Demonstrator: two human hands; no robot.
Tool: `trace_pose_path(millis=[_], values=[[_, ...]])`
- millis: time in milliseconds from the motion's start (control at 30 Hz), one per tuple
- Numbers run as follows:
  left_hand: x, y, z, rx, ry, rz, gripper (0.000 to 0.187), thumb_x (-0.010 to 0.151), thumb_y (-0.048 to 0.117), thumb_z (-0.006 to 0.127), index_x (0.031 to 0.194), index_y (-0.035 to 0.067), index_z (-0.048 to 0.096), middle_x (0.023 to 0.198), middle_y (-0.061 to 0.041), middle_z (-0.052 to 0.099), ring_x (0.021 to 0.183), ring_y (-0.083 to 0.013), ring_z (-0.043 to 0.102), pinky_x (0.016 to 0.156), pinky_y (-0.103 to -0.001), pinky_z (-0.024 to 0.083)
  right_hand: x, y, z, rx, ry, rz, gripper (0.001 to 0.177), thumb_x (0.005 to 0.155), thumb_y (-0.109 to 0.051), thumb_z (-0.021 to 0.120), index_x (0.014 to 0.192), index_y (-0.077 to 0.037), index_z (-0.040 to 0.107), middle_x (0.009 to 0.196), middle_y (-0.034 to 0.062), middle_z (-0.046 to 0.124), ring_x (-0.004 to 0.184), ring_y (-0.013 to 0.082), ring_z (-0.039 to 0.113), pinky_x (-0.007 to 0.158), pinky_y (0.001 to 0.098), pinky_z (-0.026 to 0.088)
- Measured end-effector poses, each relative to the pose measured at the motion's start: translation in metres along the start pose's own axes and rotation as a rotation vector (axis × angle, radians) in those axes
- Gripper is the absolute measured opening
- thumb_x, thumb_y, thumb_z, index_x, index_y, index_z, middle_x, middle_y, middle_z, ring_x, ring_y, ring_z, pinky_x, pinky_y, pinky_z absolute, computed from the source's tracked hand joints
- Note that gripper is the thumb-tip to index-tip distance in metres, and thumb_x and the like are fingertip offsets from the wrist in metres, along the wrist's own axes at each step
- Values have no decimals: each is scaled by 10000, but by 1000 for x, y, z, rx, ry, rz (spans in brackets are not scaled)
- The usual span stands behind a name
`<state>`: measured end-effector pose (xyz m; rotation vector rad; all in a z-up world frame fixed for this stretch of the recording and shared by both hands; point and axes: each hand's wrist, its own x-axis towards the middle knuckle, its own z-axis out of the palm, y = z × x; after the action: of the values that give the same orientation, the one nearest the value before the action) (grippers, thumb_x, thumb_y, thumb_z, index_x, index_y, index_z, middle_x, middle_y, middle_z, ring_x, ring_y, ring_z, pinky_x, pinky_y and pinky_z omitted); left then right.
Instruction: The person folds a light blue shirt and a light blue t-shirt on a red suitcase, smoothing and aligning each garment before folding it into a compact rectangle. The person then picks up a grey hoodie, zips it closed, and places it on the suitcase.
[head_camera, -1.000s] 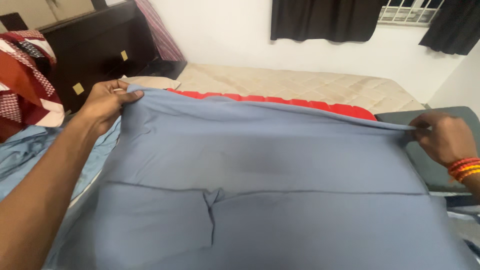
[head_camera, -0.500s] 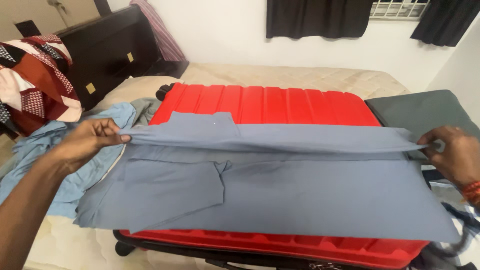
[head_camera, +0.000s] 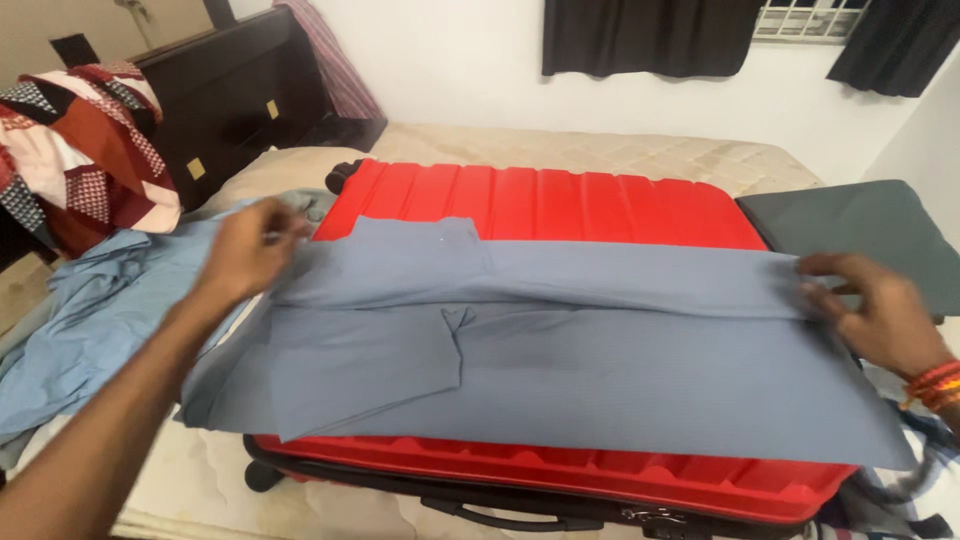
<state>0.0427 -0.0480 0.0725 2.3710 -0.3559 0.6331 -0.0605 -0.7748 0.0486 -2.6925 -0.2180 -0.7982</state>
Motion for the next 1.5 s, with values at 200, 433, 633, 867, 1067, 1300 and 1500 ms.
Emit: trace_pose_path(millis=[200,433,633,867,1067,1300,1500], values=[[1,53,52,192,-127,96,314,968,295,671,1113,16,684,1073,-215,725,1049,-391,673,916,-489,509,27,-70,17,-334,-148,154,417,979,-439,685,1089,-49,782,1031,165,783,873,318,766,817,422,608],[-1,33,46,393,-93,-486,457,828,406,810,1087,46,697,1144,-205,681,1111,-394,628,879,-519,511,70,-193,82,342,-145,-68,200,927,-198,720,980,-8,753,887,115,775,775,232,731,735,367,590],[-17,1,23,41,-156,-629,422,765,384,874,887,-8,777,845,-142,757,745,-243,716,705,-409,562,95,-284,134,454,-197,-57,228,903,-223,748,977,-9,725,869,114,769,775,193,727,725,341,580],[-35,1,21,-415,-167,-460,253,803,255,839,763,73,668,656,28,575,572,-78,458,531,-274,375,116,-311,180,488,-197,-62,339,785,-146,848,1044,6,691,818,92,691,757,165,669,716,324,556],[-51,10,-8,-454,-268,-443,255,795,249,837,721,88,655,632,18,592,567,-79,487,547,-256,403,113,-297,188,804,-222,0,306,724,-7,830,1000,-2,698,881,30,647,786,115,595,718,274,526],[-40,17,2,-322,-266,-531,355,836,361,799,721,43,691,645,-36,648,594,-122,574,574,-305,475,115,-322,181,852,-295,238,262,816,-159,835,954,10,689,802,18,692,733,73,590,674,236,489],[12,9,43,-443,-117,-646,336,811,221,855,879,-46,662,840,-149,714,730,-207,678,651,-373,553,149,-322,191,807,-438,373,357,777,-91,835,1122,-61,752,818,52,661,681,159,498,588,331,400]])
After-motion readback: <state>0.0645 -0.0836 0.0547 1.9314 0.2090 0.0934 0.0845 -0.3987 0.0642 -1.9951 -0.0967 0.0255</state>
